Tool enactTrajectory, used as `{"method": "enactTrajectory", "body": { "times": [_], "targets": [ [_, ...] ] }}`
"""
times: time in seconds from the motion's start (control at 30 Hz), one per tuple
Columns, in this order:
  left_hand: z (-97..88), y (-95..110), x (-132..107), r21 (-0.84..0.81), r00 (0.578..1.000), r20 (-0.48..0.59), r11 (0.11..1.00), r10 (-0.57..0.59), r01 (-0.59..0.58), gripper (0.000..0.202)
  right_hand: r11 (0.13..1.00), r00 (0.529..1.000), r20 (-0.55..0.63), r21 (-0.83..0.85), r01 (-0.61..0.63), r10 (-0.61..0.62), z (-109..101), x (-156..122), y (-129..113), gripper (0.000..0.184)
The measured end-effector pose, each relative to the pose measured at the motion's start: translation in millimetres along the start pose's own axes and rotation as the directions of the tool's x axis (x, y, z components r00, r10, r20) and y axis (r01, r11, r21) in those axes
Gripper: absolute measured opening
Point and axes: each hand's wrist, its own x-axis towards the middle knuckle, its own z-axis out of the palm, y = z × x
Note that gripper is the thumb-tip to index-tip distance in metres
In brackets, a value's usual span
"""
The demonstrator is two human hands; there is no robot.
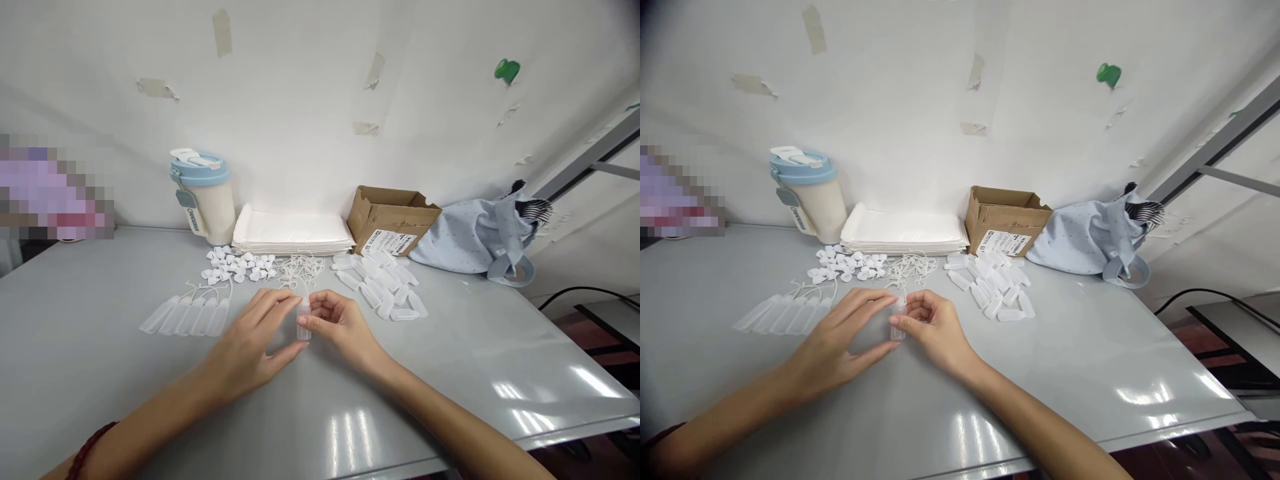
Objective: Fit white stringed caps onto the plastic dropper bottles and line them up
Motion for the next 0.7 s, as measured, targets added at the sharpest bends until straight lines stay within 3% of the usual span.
{"method": "enactTrajectory", "body": {
  "times": [0.27, 0.53, 0.7],
  "targets": [
    [7.7, 1.5, -2.9, 0.070, 0.993, -0.086, 0.995, 0.080, -0.074, 0.037, 0.996, 0.997, -0.031, 0.060, -0.070, 0.072, 3.7, -1.3, -3.4, 0.041],
    [5.7, -0.6, -1.7, 0.077, 0.996, -0.083, 0.997, 0.012, -0.005, 0.034, 1.000, 1.000, 0.010, 0.025, -0.004, 0.003, 3.0, -0.4, -0.3, 0.029],
    [4.8, -2.9, -0.8, 0.076, 0.999, -0.040, 0.997, -0.021, 0.024, 0.044, 1.000, 1.000, 0.005, 0.008, -0.015, 0.015, 4.0, -1.3, -0.7, 0.027]
  ]
}}
